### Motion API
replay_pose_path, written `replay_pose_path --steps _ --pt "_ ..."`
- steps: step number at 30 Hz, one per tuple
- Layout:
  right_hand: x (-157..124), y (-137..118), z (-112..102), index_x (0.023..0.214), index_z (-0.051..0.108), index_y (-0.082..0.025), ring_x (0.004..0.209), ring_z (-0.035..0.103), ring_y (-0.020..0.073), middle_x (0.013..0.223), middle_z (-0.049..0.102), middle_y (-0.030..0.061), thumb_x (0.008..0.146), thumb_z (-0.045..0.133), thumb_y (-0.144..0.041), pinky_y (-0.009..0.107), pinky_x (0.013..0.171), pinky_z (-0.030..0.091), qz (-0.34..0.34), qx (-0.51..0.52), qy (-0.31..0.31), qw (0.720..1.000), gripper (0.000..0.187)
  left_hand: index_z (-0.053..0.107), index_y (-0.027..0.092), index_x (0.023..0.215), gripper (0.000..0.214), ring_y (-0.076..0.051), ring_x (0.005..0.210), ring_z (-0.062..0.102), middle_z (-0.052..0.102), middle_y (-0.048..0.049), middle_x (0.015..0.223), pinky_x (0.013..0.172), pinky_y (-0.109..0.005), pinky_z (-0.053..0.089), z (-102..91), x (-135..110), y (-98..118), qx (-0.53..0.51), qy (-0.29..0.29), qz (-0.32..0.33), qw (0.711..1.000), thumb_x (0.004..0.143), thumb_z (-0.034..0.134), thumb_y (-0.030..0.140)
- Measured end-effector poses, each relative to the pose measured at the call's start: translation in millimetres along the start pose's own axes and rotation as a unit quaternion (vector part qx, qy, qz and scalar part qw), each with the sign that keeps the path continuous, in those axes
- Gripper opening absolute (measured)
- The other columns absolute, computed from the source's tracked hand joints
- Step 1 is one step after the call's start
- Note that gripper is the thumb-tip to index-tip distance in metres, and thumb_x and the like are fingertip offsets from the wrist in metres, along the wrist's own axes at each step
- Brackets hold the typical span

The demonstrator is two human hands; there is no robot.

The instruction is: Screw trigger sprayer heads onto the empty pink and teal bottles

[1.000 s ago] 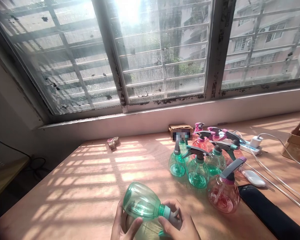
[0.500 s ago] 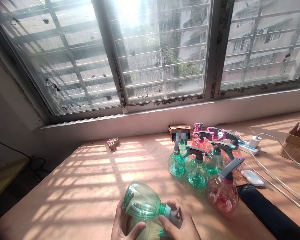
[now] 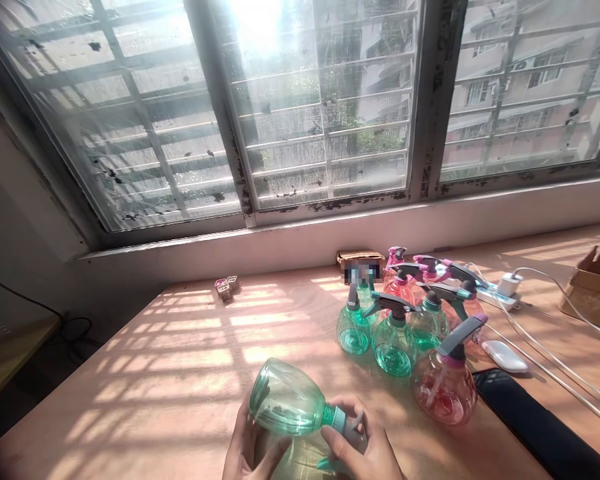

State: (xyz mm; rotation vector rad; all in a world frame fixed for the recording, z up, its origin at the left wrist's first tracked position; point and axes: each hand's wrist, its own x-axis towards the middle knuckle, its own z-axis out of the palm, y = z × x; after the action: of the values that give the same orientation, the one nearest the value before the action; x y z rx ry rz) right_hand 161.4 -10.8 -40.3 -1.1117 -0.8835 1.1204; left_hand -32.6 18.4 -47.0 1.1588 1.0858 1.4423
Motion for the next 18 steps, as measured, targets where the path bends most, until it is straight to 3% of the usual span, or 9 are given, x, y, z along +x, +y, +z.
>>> replay_pose_path --steps 6,10,13,18 --pt "-5.3 5.6 7.5 0.096 0.079 -0.023 0.079 0.071 0.0240 0.092 0.076 0.0044 0.064 0.096 -0.054 0.035 0.066 0.062 0.025 0.048 -0.005 0.999 0.048 0.049 0.024 0.153 0.099 -0.040 0.136 0.061 0.069 -0.0155 0.143 0.120 -0.046 0.045 1.1 -2.3 7.5 -0.033 0.029 -0.033 0.999 0.071 0.090 0.061" --pt "-3.2 4.7 5.3 0.097 0.080 -0.022 0.073 0.067 0.0214 0.090 0.076 0.0044 0.067 0.095 -0.056 0.034 0.063 0.060 0.008 0.018 0.001 1.000 0.047 0.050 0.026 0.153 0.097 -0.040 0.137 0.062 0.068 -0.0143 0.145 0.121 -0.046 0.045 4.4 -0.9 11.4 -0.033 0.038 -0.032 0.998 0.071 0.092 0.056" --pt "-0.6 1.1 2.2 0.097 0.079 -0.021 0.063 0.065 0.0190 0.078 0.073 0.0014 0.068 0.093 -0.059 0.033 0.059 0.059 -0.006 0.006 0.003 1.000 0.050 0.055 0.032 0.149 0.095 -0.040 0.145 0.055 0.059 -0.0113 0.157 0.120 -0.044 0.047 6.5 0.5 11.9 -0.038 0.041 -0.001 0.998 0.066 0.096 0.050" --pt "0.4 0.2 1.4 0.098 0.076 -0.020 0.057 0.067 0.0198 0.069 0.068 -0.0019 0.069 0.091 -0.064 0.036 0.057 0.061 0.011 0.028 -0.007 1.000 0.055 0.061 0.033 0.145 0.083 -0.040 0.154 0.044 0.044 -0.0089 0.170 0.123 -0.044 0.043 5.2 -0.5 10.1 -0.023 0.028 0.036 0.999 0.070 0.093 0.051"
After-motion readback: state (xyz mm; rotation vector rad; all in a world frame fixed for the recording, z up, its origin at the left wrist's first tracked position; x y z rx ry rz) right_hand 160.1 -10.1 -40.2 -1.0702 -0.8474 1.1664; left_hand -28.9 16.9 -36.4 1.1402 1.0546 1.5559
